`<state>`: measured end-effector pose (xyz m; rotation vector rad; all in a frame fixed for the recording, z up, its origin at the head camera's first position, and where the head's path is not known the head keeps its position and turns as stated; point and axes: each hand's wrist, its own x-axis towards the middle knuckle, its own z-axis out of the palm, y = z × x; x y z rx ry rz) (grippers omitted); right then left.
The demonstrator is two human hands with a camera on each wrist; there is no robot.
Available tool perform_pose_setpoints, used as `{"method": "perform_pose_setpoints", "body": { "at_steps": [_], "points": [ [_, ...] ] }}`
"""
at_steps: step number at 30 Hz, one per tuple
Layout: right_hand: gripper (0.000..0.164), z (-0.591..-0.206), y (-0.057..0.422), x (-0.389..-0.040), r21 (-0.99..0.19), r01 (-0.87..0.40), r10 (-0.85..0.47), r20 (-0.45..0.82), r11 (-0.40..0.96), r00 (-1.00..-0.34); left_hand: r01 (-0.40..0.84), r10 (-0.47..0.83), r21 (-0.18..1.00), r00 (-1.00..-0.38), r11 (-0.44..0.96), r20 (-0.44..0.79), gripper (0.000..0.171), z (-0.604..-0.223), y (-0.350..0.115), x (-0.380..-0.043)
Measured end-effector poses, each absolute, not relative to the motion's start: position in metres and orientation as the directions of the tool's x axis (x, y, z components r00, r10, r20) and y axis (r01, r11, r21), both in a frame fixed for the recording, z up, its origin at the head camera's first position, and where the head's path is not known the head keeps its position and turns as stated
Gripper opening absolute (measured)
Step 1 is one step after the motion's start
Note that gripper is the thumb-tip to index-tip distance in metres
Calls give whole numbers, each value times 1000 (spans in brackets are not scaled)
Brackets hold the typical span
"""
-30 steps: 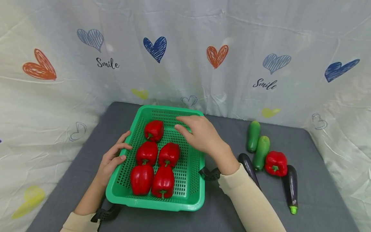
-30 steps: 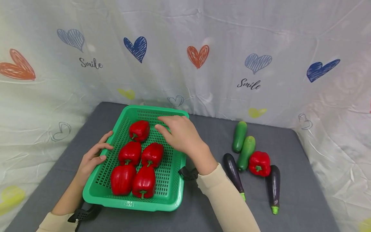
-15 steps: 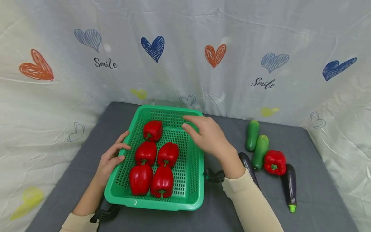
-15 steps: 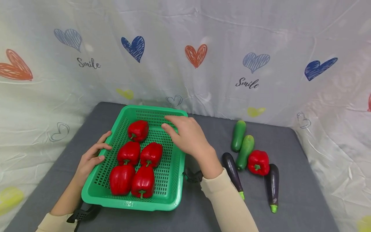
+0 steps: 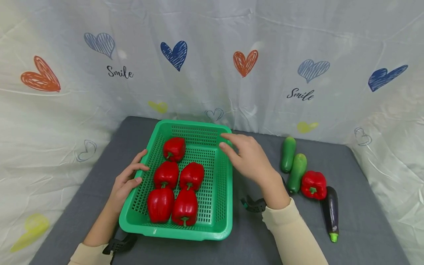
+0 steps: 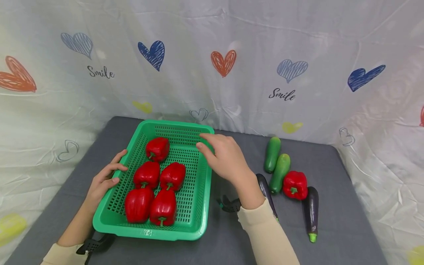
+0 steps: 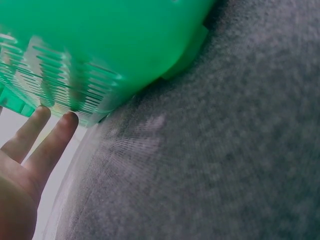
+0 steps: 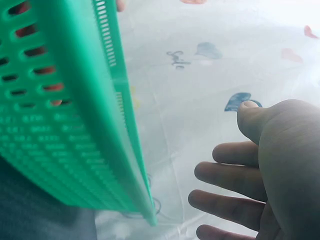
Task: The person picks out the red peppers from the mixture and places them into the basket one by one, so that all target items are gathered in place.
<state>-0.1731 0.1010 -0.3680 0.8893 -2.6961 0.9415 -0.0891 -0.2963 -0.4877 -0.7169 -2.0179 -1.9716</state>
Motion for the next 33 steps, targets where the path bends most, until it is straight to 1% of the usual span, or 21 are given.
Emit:
{"method": "perform_pose_setpoints", "body": {
  "at_steps": [6,11,14,20,26,33],
  "points": [
    [48,-372,114,-171,-490,-577,-482,318,654,-817,493,177,870,-854,-31,490,28,-487,-296,-89],
    [47,-378,127,-169,-468,-573,-473,324,672,-819,524,182,850,-832,-58,525,30,-488,-293,-90],
    [47,-381,134,-168,-450,-570,-470,322,687,-822,525,169,849,-833,-64,527,30,-489,-292,-89],
    [47,-385,151,-165,-411,-548,-453,311,728,-835,489,150,870,-858,-57,492,28,-489,-291,-88],
    [46,-387,169,-159,-395,-527,-435,303,753,-848,507,158,859,-845,-62,511,28,-490,-291,-89],
    [44,-389,193,-152,-385,-500,-401,311,776,-862,499,153,865,-852,-54,501,27,-489,-293,-89]
  ]
}}
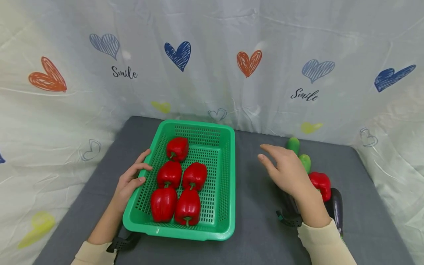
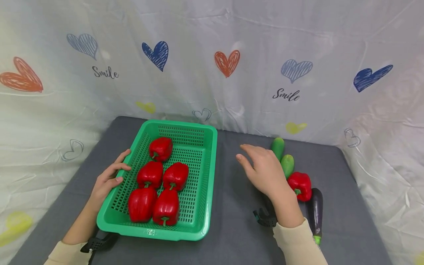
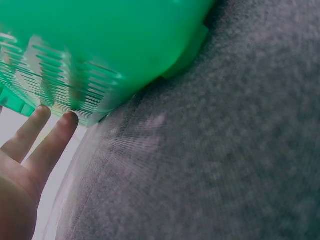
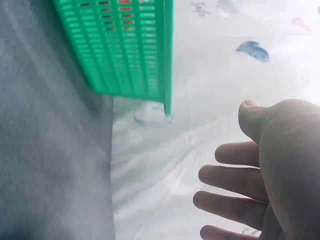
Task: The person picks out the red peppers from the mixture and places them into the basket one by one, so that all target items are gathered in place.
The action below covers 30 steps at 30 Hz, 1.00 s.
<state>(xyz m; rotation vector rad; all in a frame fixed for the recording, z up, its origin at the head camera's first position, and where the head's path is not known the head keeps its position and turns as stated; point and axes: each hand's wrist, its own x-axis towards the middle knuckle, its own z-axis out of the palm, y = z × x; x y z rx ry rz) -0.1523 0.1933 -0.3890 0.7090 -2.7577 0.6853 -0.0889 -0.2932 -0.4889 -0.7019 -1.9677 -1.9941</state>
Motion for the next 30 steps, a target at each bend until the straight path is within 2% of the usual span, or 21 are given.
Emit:
{"method": "perform_pose_setpoints", "body": {
  "at_steps": [12,21,26,30],
  "points": [
    [45,-389,238,-131,-381,-401,-309,281,833,-909,506,159,861,-847,-55,508,27,-490,-294,-90],
    [42,-397,265,-117,-353,-383,-283,302,854,-910,509,165,859,-845,-47,509,28,-488,-294,-89],
    [47,-400,282,-110,-355,-353,-249,307,866,-919,485,160,874,-860,-38,484,26,-488,-294,-89],
    [53,-403,296,-107,-353,-323,-227,286,878,-931,501,168,864,-849,-43,501,28,-484,-293,-88]
  ]
}}
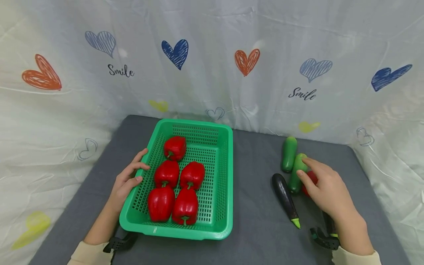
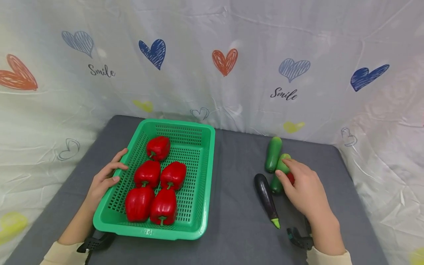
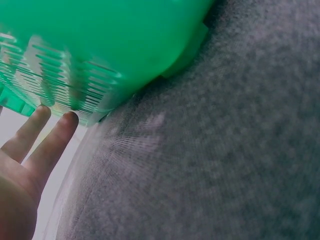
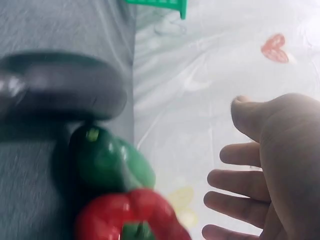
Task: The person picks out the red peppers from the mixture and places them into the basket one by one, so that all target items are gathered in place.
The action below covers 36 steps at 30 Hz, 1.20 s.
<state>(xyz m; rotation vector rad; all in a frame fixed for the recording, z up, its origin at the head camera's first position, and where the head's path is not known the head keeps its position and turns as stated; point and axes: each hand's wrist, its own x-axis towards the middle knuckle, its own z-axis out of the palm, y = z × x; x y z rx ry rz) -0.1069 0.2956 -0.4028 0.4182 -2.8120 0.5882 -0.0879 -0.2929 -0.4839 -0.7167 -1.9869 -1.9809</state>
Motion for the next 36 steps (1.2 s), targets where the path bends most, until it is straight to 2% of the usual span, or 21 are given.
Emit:
{"method": "perform_pose_setpoints", "body": {
  "at_steps": [3,9,29,36],
  "points": [
    [58,-404,305,-104,-358,-288,-203,255,888,-945,522,173,852,-836,-43,521,30,-483,-293,-88],
    [63,-408,317,-100,-341,-262,-198,213,903,-957,498,155,867,-854,-34,497,28,-485,-295,-88],
    [79,-431,346,-99,-385,-135,-119,66,913,-991,512,161,856,-841,-65,516,30,-482,-296,-87],
    [78,-437,349,-99,-387,-129,-115,60,913,-992,515,165,855,-839,-64,518,30,-483,-292,-89]
  ]
}}
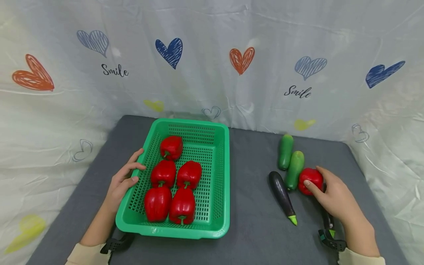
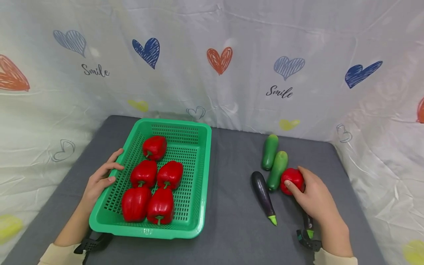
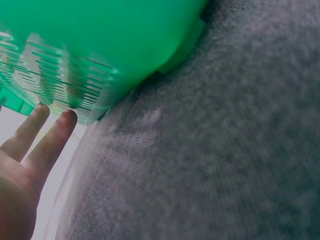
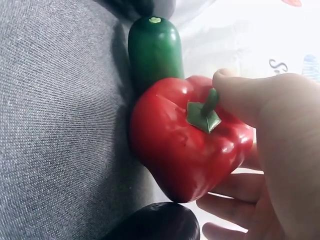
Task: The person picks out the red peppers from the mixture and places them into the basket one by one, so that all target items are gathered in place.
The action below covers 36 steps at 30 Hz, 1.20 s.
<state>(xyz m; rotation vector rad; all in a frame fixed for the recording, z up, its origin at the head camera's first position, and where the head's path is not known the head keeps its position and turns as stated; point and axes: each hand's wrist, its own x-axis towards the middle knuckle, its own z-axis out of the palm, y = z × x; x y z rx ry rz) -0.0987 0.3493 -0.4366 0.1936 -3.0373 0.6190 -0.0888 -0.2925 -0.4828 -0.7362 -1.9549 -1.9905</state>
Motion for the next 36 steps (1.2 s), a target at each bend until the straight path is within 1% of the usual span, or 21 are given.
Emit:
{"method": "perform_pose_setpoints", "body": {
  "at_steps": [7,17,24,31,36],
  "points": [
    [76,-436,347,-98,-386,-149,-125,88,910,-988,503,153,863,-850,-52,504,29,-485,-293,-89],
    [71,-441,346,-95,-401,-229,-178,159,887,-971,515,159,855,-840,-62,518,29,-489,-295,-90],
    [65,-443,348,-94,-420,-197,-160,122,886,-980,516,166,854,-838,-69,520,28,-489,-295,-92],
    [70,-442,348,-94,-430,-182,-152,104,884,-983,512,161,856,-841,-67,516,27,-489,-295,-91],
    [76,-441,347,-94,-426,-186,-155,108,885,-982,499,158,864,-850,-65,503,27,-489,-295,-90]
  ]
}}
